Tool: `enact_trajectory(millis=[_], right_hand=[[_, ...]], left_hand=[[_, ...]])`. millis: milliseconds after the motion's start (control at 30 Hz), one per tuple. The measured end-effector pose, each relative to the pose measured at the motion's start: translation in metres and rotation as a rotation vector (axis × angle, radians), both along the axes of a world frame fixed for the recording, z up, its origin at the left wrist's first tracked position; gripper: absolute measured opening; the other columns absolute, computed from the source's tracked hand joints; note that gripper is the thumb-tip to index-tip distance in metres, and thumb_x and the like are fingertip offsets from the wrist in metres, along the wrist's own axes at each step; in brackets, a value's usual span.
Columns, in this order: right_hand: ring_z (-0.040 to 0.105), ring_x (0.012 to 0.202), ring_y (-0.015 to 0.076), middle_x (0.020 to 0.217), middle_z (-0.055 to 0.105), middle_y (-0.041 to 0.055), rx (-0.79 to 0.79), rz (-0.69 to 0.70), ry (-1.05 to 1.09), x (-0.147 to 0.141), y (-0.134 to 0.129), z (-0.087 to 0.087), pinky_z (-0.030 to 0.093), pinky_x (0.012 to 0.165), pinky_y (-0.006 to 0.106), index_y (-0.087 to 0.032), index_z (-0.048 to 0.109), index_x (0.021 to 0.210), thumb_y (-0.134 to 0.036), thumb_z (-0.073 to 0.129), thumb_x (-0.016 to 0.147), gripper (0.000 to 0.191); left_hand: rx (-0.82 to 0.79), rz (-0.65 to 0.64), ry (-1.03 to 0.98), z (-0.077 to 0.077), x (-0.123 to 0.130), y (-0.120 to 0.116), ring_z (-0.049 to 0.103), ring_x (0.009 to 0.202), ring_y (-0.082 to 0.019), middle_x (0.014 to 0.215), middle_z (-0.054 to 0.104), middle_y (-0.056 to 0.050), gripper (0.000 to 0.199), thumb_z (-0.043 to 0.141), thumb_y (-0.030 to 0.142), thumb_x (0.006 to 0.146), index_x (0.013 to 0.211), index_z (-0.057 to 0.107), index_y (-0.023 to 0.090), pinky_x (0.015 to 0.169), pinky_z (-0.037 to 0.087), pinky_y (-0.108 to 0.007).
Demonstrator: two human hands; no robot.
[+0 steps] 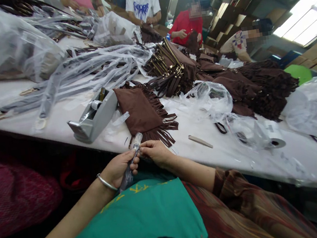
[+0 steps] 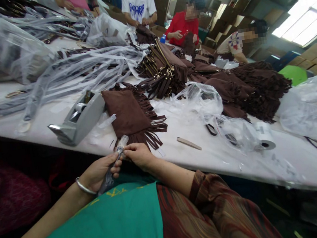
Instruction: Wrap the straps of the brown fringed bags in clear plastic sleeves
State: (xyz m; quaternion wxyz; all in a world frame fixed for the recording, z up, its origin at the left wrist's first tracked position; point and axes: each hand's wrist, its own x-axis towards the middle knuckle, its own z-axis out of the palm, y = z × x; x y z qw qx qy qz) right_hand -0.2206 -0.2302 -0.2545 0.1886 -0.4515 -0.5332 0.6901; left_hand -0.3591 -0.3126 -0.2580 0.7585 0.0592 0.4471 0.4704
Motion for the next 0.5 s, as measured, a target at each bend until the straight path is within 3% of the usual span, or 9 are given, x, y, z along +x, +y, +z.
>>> enact_trajectory(millis=[167,300,400,500], right_hand=[[0.048,0.053,0.0064,0.067,0.064,-0.0004,-0.092,0.02,0.141,0.0,0.002,-0.006,0.037,0.053,0.02,-0.013,0.07,0.079,-0.026,0.068,0.065,0.02],[0.045,0.049,0.0056,0.061,0.061,-0.0015,-0.097,0.034,0.078,-0.003,0.004,-0.01,0.033,0.048,0.019,-0.012,0.068,0.074,-0.027,0.069,0.064,0.019],[0.042,0.045,0.0058,0.054,0.055,-0.004,-0.052,0.0,-0.006,-0.007,0.004,-0.015,0.031,0.044,0.019,-0.012,0.066,0.073,-0.026,0.069,0.064,0.017],[0.038,0.04,0.0061,0.05,0.05,-0.0061,-0.075,0.051,-0.055,-0.006,0.005,-0.018,0.03,0.042,0.02,-0.013,0.065,0.077,-0.027,0.067,0.067,0.018]], left_hand=[[-0.02,0.049,-0.217,0.001,0.0,-0.001,0.03,0.041,-0.001,0.062,0.036,0.007,0.017,0.044,0.026,0.096,0.087,0.052,0.015,0.041,0.03,-0.011],[0.001,0.004,-0.163,0.003,0.004,-0.002,0.027,0.04,-0.002,0.06,0.035,0.007,0.018,0.046,0.028,0.094,0.085,0.053,0.015,0.041,0.028,-0.012],[0.067,-0.031,0.051,0.008,0.013,-0.003,0.032,0.041,-0.004,0.06,0.042,0.006,0.022,0.054,0.036,0.089,0.086,0.056,0.015,0.042,0.032,-0.016],[0.21,-0.064,0.544,0.013,0.018,-0.002,0.04,0.043,-0.009,0.057,0.049,0.002,0.032,0.053,0.046,0.087,0.075,0.058,0.016,0.044,0.035,-0.022]])
